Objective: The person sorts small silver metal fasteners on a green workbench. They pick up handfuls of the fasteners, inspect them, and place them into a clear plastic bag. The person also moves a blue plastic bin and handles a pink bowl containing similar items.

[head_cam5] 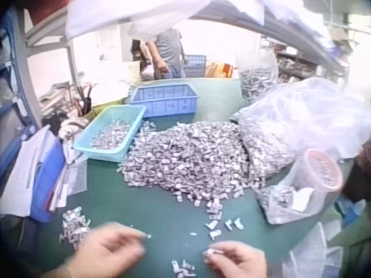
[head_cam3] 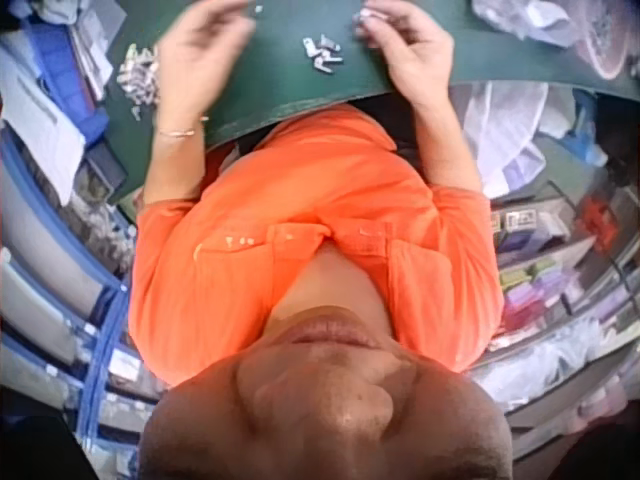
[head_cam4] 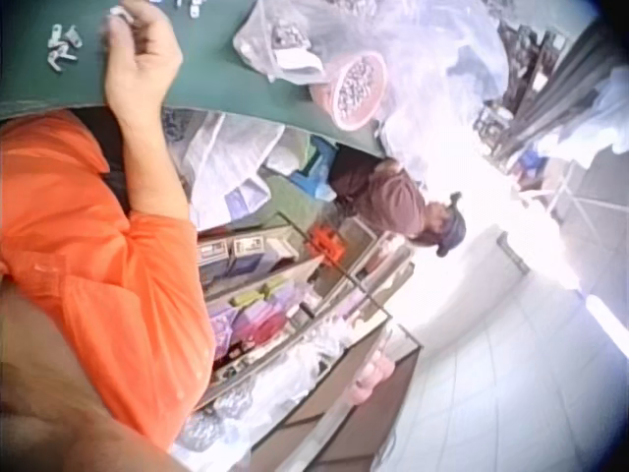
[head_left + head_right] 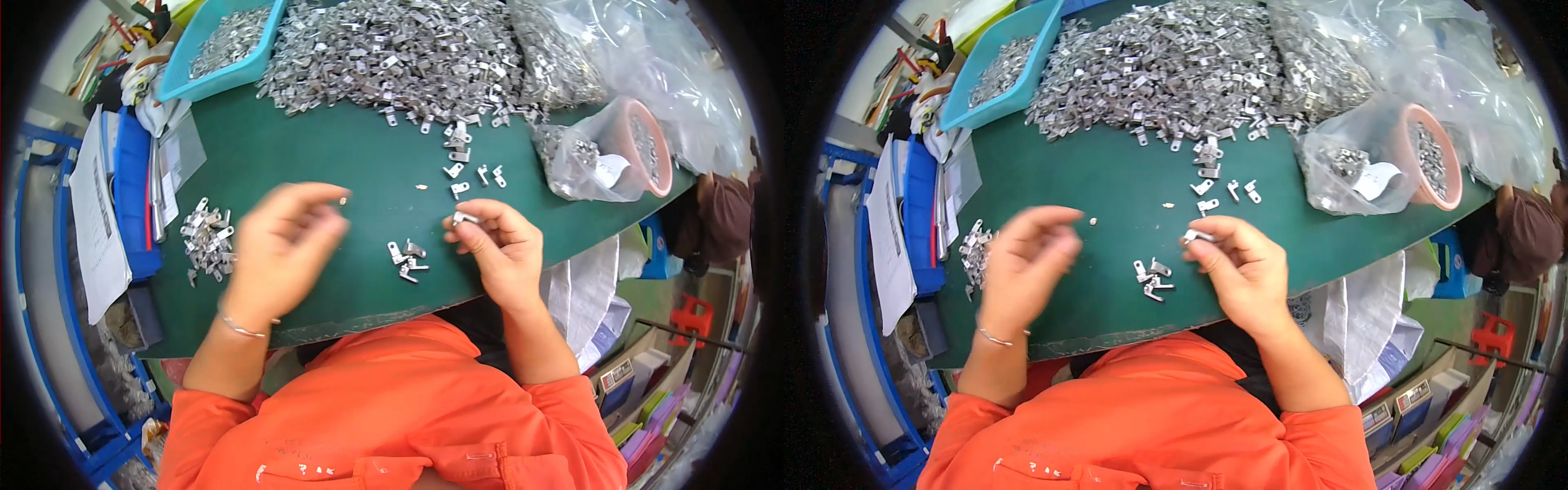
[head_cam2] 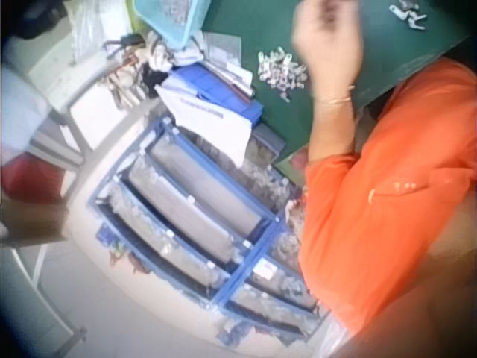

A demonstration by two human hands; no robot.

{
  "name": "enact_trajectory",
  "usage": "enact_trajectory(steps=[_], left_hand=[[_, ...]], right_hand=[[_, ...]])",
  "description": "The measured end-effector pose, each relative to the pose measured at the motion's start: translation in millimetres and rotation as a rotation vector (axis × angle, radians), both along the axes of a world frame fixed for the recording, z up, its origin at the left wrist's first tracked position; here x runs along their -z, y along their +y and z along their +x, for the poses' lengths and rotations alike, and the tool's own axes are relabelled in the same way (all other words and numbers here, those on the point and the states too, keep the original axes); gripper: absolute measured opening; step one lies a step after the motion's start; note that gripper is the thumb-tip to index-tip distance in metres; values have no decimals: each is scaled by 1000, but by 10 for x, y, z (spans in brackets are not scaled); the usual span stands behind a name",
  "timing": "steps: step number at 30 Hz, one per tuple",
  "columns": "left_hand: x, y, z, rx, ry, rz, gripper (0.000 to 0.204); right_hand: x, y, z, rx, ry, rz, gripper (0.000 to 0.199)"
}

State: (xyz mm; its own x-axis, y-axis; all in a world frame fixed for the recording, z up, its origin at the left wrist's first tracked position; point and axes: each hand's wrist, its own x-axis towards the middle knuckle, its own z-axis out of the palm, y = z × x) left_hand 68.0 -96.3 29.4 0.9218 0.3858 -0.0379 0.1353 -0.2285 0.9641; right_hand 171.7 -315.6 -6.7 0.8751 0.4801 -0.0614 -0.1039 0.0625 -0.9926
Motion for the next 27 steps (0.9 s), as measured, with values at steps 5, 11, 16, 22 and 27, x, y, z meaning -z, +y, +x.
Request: enact_trajectory(steps=[5, 11, 16, 22, 27], left_hand=[[159, -506, 305, 323, 19, -477, 30], [285, -488, 237, 286, -104, -368, 25], [309, -490, 232, 252, -110, -451, 23], [249, -381, 233, 375, -278, 22, 19], [311, -257, 254, 352, -246, 567, 13]], right_hand=[[107, 32, -67, -49, -347, 180, 18], [124, 96, -153, 42, -251, 138, 17], [153, 24, -84, -46, -364, 76, 17], [144, 20, -54, -122, -879, -29, 22], [202, 6, 178, 79, -977, -395, 21]])
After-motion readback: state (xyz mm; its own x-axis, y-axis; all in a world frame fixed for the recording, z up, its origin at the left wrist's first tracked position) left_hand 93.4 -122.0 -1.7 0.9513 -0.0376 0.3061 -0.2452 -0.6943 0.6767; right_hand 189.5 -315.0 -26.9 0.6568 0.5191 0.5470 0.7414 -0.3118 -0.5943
